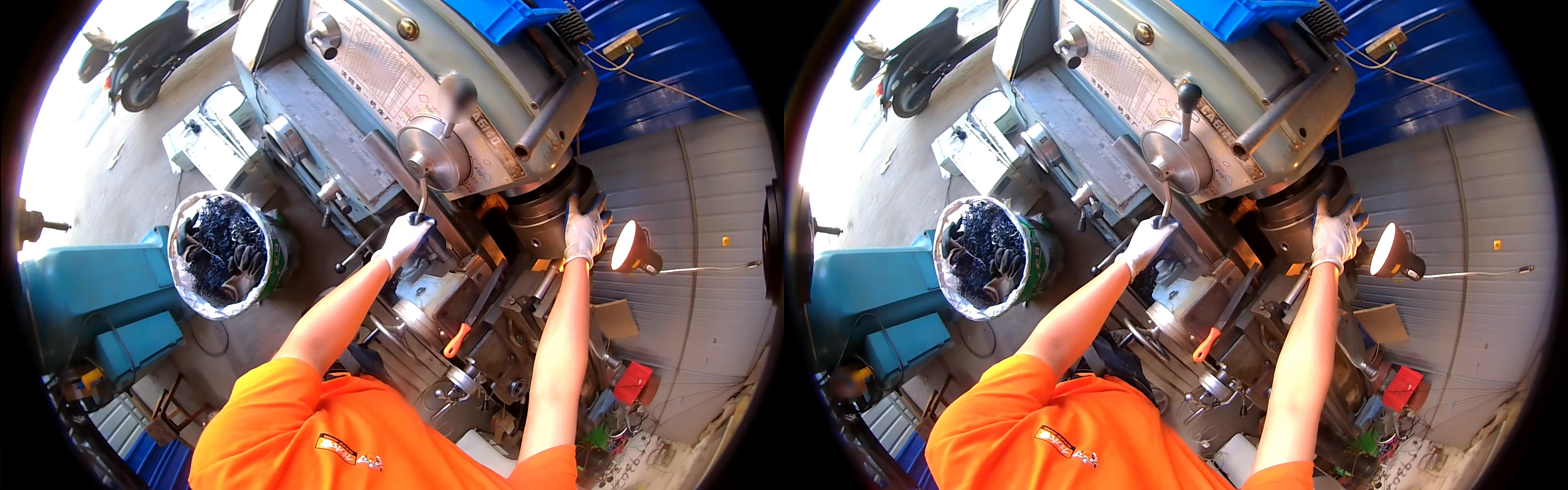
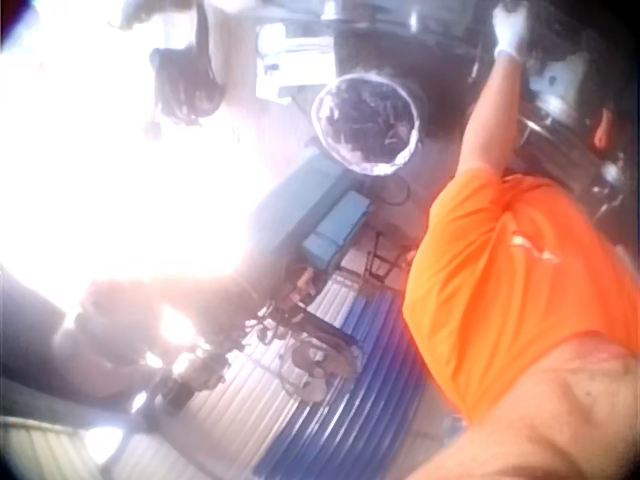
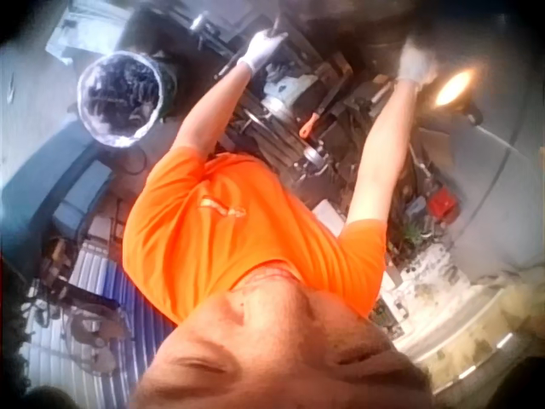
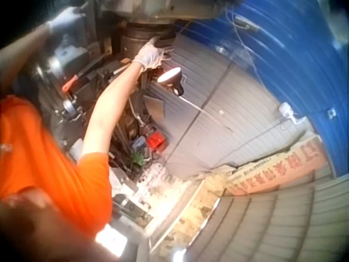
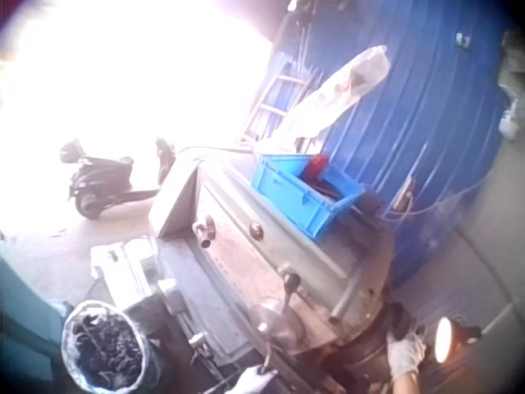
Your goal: The person operates a metal lathe in a workshop, wearing white gloves and an orange shirt. They manipulate the machine's levers and handles to adjust the tool post and carriage, then use a long metal bar to tighten the chuck jaws on the workpiece. The person continues to adjust the tool position and machine settings throughout the clip.
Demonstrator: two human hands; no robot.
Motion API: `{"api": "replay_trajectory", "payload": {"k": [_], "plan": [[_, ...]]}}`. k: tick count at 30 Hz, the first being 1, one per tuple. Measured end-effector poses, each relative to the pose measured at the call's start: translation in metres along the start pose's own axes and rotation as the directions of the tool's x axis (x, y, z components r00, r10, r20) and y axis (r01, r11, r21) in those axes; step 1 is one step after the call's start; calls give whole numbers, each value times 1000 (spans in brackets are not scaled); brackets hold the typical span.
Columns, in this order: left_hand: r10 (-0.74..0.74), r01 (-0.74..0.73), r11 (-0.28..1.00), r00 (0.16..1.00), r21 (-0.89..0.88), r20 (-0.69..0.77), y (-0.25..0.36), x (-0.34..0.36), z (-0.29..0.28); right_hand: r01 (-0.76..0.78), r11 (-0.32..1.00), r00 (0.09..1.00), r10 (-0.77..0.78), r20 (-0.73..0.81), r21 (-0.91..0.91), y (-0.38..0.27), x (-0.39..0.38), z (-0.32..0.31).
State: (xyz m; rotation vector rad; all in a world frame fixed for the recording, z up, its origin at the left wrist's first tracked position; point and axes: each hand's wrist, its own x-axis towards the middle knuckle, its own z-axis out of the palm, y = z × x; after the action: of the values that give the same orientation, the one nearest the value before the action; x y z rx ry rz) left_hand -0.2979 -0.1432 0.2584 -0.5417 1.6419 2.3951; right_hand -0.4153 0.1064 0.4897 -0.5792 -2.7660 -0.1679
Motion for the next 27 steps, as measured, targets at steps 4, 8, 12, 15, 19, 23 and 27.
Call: {"api": "replay_trajectory", "payload": {"k": [4,8,12,15,19,23,27], "plan": [[-111,120,983,991,-139,68,17,-15,5,-42,999,999,42,15,10,0,-3,-3],[11,-10,1000,999,23,-37,-4,-1,0,-46,998,999,46,2,35,-11,-7,-10],[-17,19,1000,997,19,-72,-9,1,7,-19,1000,999,20,-30,20,-1,-4,-5],[15,-8,996,997,84,-79,-7,0,6,-70,997,997,69,36,19,-7,-8,-12],[91,-80,983,994,167,-62,-23,14,-4,-57,998,998,56,38,34,-10,-7,-15],[60,-50,987,996,151,-62,-22,16,-3,-45,997,991,37,126,67,-9,-2,-23],[65,-36,977,989,212,-132,-18,14,1,-88,983,965,44,260,160,-1,44,-14]]}}
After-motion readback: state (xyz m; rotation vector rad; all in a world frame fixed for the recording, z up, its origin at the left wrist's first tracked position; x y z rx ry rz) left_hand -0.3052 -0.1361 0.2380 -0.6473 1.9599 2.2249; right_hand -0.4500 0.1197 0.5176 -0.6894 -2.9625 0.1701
